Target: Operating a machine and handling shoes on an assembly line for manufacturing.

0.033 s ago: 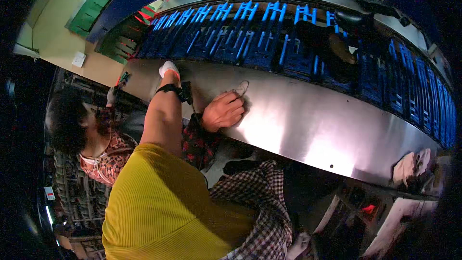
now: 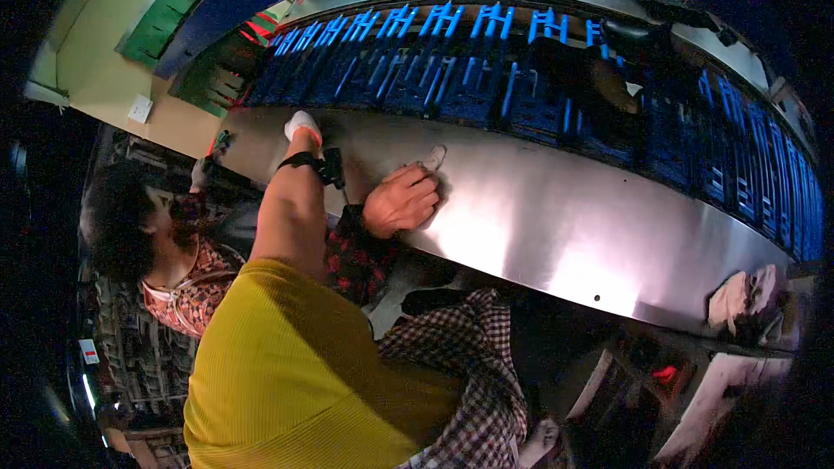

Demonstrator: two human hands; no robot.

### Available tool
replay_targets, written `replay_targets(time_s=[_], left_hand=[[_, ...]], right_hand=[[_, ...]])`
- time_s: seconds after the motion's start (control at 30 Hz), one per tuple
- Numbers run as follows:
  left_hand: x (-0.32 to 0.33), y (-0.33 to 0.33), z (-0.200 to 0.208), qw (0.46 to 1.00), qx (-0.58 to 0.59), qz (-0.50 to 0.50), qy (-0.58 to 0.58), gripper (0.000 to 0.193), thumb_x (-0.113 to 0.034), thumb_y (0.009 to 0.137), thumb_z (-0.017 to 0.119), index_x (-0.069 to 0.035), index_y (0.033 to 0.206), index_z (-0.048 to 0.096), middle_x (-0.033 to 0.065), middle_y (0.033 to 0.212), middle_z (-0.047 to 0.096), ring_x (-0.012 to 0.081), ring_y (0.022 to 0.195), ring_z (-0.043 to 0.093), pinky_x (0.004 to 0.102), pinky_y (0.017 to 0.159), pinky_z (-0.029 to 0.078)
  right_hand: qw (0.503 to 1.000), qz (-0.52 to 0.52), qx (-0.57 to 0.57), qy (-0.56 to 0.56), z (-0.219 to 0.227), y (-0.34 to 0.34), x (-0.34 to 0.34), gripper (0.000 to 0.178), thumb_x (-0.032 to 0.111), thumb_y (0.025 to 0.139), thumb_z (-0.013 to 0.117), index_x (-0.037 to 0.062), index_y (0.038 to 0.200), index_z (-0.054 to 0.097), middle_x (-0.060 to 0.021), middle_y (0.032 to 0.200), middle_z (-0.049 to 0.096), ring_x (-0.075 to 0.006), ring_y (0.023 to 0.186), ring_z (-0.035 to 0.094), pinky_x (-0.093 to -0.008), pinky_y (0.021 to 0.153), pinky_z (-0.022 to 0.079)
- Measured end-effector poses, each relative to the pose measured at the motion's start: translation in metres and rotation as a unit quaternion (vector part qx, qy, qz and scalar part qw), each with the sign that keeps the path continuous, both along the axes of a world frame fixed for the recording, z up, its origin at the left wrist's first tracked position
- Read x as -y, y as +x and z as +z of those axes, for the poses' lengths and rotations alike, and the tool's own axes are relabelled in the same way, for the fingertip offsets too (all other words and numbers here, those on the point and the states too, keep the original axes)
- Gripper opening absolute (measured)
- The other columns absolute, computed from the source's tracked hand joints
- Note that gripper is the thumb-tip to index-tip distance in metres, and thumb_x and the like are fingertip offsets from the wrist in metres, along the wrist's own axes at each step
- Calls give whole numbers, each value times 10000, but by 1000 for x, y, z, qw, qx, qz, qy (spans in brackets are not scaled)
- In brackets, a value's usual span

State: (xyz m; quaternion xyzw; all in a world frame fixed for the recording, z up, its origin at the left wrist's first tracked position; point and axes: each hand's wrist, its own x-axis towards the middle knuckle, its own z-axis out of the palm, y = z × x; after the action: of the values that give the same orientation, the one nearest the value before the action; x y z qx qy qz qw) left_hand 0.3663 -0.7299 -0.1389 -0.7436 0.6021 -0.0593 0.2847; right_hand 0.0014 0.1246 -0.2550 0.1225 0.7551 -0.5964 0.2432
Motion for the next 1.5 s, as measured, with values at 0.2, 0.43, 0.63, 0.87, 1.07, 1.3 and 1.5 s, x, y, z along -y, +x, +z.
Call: replay_targets(time_s=[0.2,0.43,0.63,0.87,1.07,1.3,1.5], left_hand=[[-9,1,10,486,-504,464,-541,435,-229,884,645,-79,1292,620,118,1363,607,271,1250,590,396,1020,487],[-60,11,64,806,-135,222,-532,702,-246,750,748,-186,1382,447,90,1402,477,324,1368,438,502,1117,352],[-80,34,103,840,77,130,-521,865,-275,741,753,-171,1499,350,109,1457,425,358,1379,411,473,1102,340],[-86,17,115,852,-256,2,-457,618,-292,857,679,-54,1408,534,225,1222,686,344,1063,679,473,951,481],[-125,-101,169,718,-622,-184,-252,586,-357,970,536,-16,1444,481,225,1197,681,329,1070,670,471,976,497],[-249,-252,249,483,-770,-363,204,602,-433,1103,369,29,1485,419,226,1169,675,311,1079,659,469,1005,517],[-459,-352,223,261,-447,-521,679,685,-378,1005,515,45,1535,414,226,1643,321,342,1551,248,461,1264,164]], right_hand=[[999,-14,-3,35,28,15,7,163,177,990,642,16,967,641,-58,890,588,-190,856,548,-367,779,445],[998,-23,-5,59,74,26,23,167,199,997,648,47,943,603,-20,844,536,-147,799,502,-334,713,416],[999,-22,12,-30,51,26,4,168,201,1000,650,55,951,581,-10,846,555,-125,789,512,-320,685,423],[997,-6,-56,59,79,27,16,244,136,1003,619,-39,1172,643,-55,1094,654,-183,1030,571,-329,976,437],[995,32,-96,-16,151,24,75,154,126,1006,625,-2,1064,690,-21,982,647,-106,913,591,-253,830,485],[961,178,-169,-125,252,18,138,279,199,980,646,22,1195,632,-143,1107,680,-244,1083,661,-348,976,516],[935,179,-242,-188,291,51,139,375,265,943,708,11,1183,574,-118,1090,606,-192,1024,585,-347,924,489]])
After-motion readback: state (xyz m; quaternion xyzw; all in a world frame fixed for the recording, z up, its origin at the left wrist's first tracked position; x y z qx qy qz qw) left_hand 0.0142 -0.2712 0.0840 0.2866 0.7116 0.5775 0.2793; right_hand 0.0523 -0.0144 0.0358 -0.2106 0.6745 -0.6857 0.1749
